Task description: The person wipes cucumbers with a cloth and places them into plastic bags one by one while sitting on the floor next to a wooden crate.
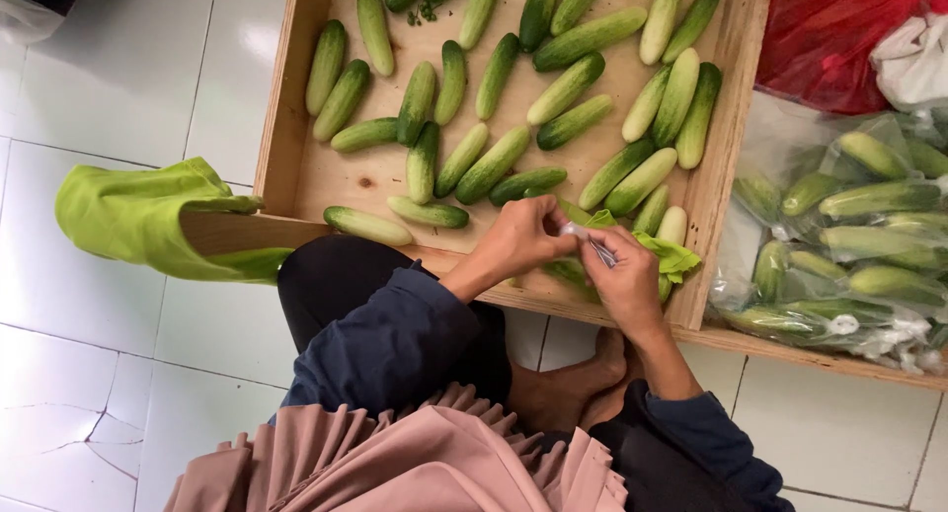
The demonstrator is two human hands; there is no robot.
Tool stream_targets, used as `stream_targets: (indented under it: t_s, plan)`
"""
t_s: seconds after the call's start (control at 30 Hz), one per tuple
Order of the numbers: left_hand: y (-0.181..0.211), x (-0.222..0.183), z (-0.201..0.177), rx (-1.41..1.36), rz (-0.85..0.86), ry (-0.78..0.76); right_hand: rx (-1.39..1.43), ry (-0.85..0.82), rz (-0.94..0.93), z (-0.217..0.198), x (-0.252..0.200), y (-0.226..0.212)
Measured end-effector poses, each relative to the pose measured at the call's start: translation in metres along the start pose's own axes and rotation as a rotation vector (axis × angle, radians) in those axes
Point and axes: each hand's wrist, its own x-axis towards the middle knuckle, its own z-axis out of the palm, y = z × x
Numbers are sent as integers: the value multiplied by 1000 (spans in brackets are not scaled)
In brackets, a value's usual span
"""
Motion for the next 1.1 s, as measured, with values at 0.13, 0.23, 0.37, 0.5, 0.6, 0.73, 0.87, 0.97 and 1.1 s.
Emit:
stream_targets:
  t_s: [0.13, 0.23, 0.37, 0.5, 0.6, 0.73, 0.87, 0.97, 1.1]
  plan:
    - [1, 4, 0, -17, 424, 3, 148, -33, 44, -4, 4, 9]
    - [2, 3, 3, -96, 546, -36, 135, -39, 18, -5, 5, 15]
    - [1, 1, 1, -202, 355, -69, -77, 25, -106, -7, 3, -14]
    - [-1, 7, 1, -259, 65, -73, -158, 141, -203, -4, 2, -40]
    - [-31, 19, 24, -422, -71, -107, -193, 153, -229, 4, -5, -37]
    - [-45, 24, 29, -526, -105, -131, -133, 141, -193, 7, -7, -39]
    - [-47, 26, 25, -614, -88, -142, -8, 49, -280, 4, -11, -49]
    - [-29, 18, 18, -642, -66, -159, -83, 58, -295, -1, -11, -57]
    - [-30, 14, 24, -645, 38, -248, -239, 143, -349, -5, -8, -54]
